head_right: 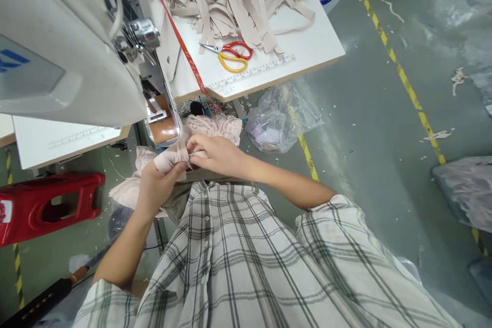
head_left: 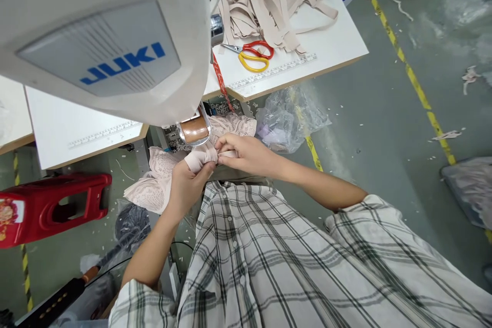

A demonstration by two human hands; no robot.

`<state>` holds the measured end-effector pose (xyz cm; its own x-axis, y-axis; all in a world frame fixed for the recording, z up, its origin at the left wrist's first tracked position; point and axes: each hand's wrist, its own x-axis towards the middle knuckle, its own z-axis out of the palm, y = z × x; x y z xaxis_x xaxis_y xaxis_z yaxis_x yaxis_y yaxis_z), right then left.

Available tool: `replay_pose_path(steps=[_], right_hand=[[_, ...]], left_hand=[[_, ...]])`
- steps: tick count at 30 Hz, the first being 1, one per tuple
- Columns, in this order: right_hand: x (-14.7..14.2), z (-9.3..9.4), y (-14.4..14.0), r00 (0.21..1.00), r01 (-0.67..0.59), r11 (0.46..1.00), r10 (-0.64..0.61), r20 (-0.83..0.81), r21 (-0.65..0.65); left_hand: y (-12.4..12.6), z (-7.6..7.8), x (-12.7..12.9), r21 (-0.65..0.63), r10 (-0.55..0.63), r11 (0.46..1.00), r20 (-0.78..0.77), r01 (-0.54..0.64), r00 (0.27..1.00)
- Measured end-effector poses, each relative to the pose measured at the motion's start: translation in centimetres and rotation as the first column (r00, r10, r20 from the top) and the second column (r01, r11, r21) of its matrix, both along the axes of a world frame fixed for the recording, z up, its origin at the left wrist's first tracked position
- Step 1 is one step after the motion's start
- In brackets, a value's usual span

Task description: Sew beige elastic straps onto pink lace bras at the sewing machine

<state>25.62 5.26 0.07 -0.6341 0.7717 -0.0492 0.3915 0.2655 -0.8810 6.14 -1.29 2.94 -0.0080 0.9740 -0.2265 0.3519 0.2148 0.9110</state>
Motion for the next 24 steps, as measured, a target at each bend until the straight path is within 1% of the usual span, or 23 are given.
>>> replay_pose_path(steps=[4,7,9,11,14,16,17,18,21,22,23,24], right_hand=[[0.0,0.1,0.7,0.999,-0.026,0.999,0.025,-0.025,-0.047],[-0.1,0.2,1.1,0.998,-0.022,0.987,0.013,-0.058,-0.159],[0.0,0.1,1.2,0.996,-0.036,0.959,0.011,-0.090,-0.281],[0.0,-0.3,1.2,0.991,-0.056,0.917,0.002,-0.136,-0.395],[0.0,-0.7,1.2,0.980,-0.079,0.869,-0.023,-0.199,-0.488],[0.0,-0.5,1.0,0.976,-0.068,0.870,-0.043,-0.212,-0.489],[-0.1,-0.2,0.9,0.978,-0.048,0.884,-0.054,-0.203,-0.466],[-0.1,0.2,0.9,0.980,-0.022,0.906,-0.064,-0.189,-0.423],[-0.3,1.4,0.8,0.989,0.037,0.971,-0.069,-0.129,-0.238],[-0.3,1.7,0.9,0.992,0.035,0.981,-0.058,-0.115,-0.189],[-0.3,2.0,1.1,0.994,0.017,0.985,-0.035,-0.107,-0.170],[-0.3,2.3,1.3,0.994,-0.014,0.981,-0.007,-0.107,-0.195]], left_hand=[[0.2,0.0,0.1,-0.021,0.028,0.999,0.031,-0.028,0.999],[0.3,-0.2,0.2,-0.029,0.065,0.998,0.054,-0.063,0.996],[0.3,-0.3,0.4,-0.039,0.101,0.994,0.068,-0.098,0.993],[0.3,-0.5,0.7,-0.046,0.137,0.990,0.075,-0.134,0.988],[0.3,-0.7,1.2,-0.031,0.178,0.984,0.087,-0.176,0.980],[0.4,-0.7,1.6,-0.005,0.214,0.977,0.106,-0.215,0.971],[0.4,-0.7,1.9,0.005,0.237,0.971,0.125,-0.239,0.963],[0.4,-0.6,2.2,0.010,0.261,0.964,0.145,-0.265,0.954],[0.3,-0.3,2.5,-0.002,0.312,0.948,0.205,-0.319,0.928],[0.1,-0.3,2.4,-0.012,0.314,0.948,0.225,-0.319,0.922],[-0.1,-0.3,2.2,-0.025,0.308,0.950,0.249,-0.312,0.918],[-0.4,-0.5,2.0,-0.038,0.306,0.950,0.290,-0.309,0.907]])
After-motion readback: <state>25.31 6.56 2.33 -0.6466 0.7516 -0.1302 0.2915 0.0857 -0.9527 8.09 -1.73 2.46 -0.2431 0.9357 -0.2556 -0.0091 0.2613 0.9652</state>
